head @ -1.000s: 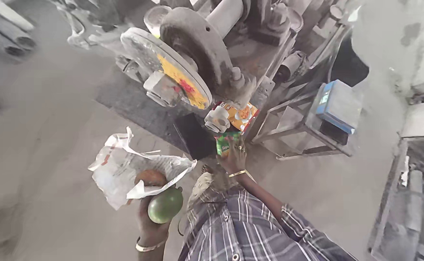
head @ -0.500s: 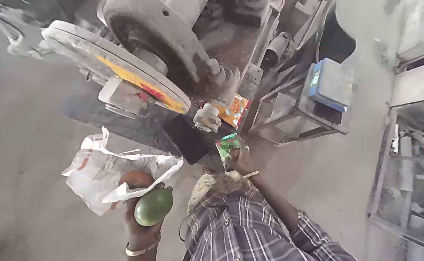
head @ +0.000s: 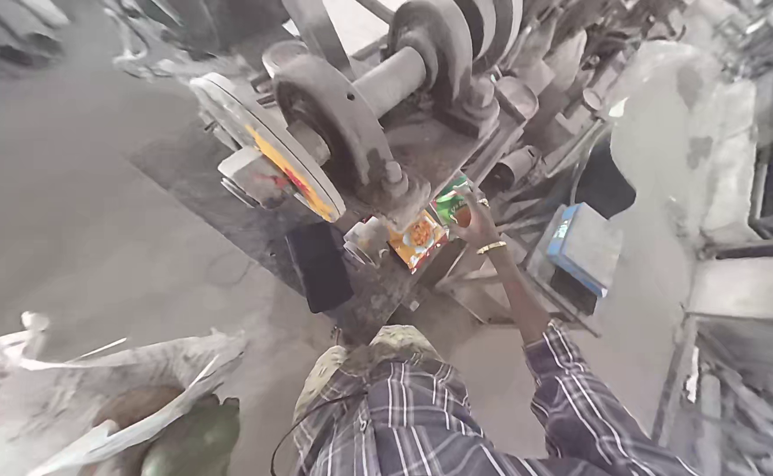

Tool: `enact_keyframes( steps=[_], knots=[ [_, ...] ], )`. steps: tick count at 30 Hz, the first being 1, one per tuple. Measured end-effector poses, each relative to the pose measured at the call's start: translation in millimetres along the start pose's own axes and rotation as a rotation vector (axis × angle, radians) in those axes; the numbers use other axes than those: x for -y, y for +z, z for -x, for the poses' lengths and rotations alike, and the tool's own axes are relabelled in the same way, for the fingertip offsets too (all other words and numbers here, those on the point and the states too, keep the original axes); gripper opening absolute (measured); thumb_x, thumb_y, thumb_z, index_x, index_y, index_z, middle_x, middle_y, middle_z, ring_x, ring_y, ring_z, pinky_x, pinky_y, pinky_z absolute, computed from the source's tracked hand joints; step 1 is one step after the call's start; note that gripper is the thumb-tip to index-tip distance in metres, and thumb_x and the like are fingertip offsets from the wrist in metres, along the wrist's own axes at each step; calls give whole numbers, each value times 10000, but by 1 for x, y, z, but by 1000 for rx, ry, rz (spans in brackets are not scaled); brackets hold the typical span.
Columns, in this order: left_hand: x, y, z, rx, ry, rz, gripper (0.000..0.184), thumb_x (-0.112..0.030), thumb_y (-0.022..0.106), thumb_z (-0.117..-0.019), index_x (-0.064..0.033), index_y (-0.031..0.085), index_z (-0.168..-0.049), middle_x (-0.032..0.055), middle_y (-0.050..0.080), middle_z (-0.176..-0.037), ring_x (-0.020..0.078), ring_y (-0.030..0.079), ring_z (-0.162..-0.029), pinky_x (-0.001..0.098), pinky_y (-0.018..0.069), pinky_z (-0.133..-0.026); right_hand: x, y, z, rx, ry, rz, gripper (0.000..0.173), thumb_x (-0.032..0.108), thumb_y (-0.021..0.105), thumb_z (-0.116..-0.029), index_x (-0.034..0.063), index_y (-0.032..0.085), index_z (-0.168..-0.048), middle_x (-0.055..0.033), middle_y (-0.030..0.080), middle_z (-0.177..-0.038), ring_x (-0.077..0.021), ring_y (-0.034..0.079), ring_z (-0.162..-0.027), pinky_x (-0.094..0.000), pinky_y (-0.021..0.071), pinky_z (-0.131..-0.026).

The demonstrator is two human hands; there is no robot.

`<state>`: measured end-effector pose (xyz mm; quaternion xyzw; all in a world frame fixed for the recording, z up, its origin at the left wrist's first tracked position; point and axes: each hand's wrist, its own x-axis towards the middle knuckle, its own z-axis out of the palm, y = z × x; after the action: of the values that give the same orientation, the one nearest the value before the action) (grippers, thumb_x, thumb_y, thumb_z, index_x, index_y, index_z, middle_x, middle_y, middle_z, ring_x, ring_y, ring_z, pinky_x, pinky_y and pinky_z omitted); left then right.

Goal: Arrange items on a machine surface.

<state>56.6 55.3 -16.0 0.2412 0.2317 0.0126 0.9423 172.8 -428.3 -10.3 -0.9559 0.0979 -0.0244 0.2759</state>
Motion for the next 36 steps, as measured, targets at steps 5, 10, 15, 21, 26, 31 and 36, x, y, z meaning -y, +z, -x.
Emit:
enact_keyframes(
  steps=[5,10,15,21,26,31,36],
  knots=[
    [32,-21,37,96,198,7,431,-401,397,-1055,-87,688,-1104,90,748,-1039,217,727,-970,393,603,-849,-46,29,-78,150,-115,99,819,210,835,-826,213,442,-1544,-301,476,-1481,-535,532,-1263,-722,452,-966],
    [63,-6,71,-53,245,41,359,-398,558,-999,-66,691,-1019,121,734,-989,225,727,-932,383,613,-847,-64,38,-90,243,-182,166,859,203,841,-813,336,422,-1550,-246,416,-1560,-537,561,-1226,-741,479,-894],
    [103,0,100,-4,258,68,347,-371,579,-982,-70,719,-1083,129,740,-1070,249,718,-1013,414,590,-907,-91,36,-96,182,-407,-8,609,464,471,-1049,242,360,-1605,-139,198,-1699,-372,231,-1546,-629,247,-1209],
    [121,17,116,-46,227,-68,405,-411,547,-989,-59,711,-1103,122,744,-1064,247,727,-997,392,599,-892,-62,-11,-105,-120,-779,-134,744,653,225,-1041,159,498,-1524,-159,263,-1674,-347,149,-1572,-636,34,-1245],
    [129,30,118,-119,246,-72,444,-331,346,-1055,-29,671,-1027,142,733,-1029,258,721,-981,373,604,-879,-63,39,-90,204,-404,178,541,361,493,-1063,185,422,-1569,-220,298,-1643,-374,296,-1519,-576,252,-1221],
    [134,8,118,31,259,-56,379,-390,586,-978,-82,717,-1155,112,731,-1131,236,706,-1060,392,575,-941,-77,79,-112,41,-433,207,525,362,505,-1049,186,473,-1543,-209,315,-1641,-426,337,-1493,-649,259,-1187],
    [137,31,122,42,249,18,350,-368,555,-990,-98,748,-1100,79,753,-1095,188,724,-1017,357,590,-909,-68,66,-114,-4,-424,206,445,392,543,-1015,115,674,-1338,-230,561,-1442,-418,509,-1358,-619,347,-1142]
  ],
)
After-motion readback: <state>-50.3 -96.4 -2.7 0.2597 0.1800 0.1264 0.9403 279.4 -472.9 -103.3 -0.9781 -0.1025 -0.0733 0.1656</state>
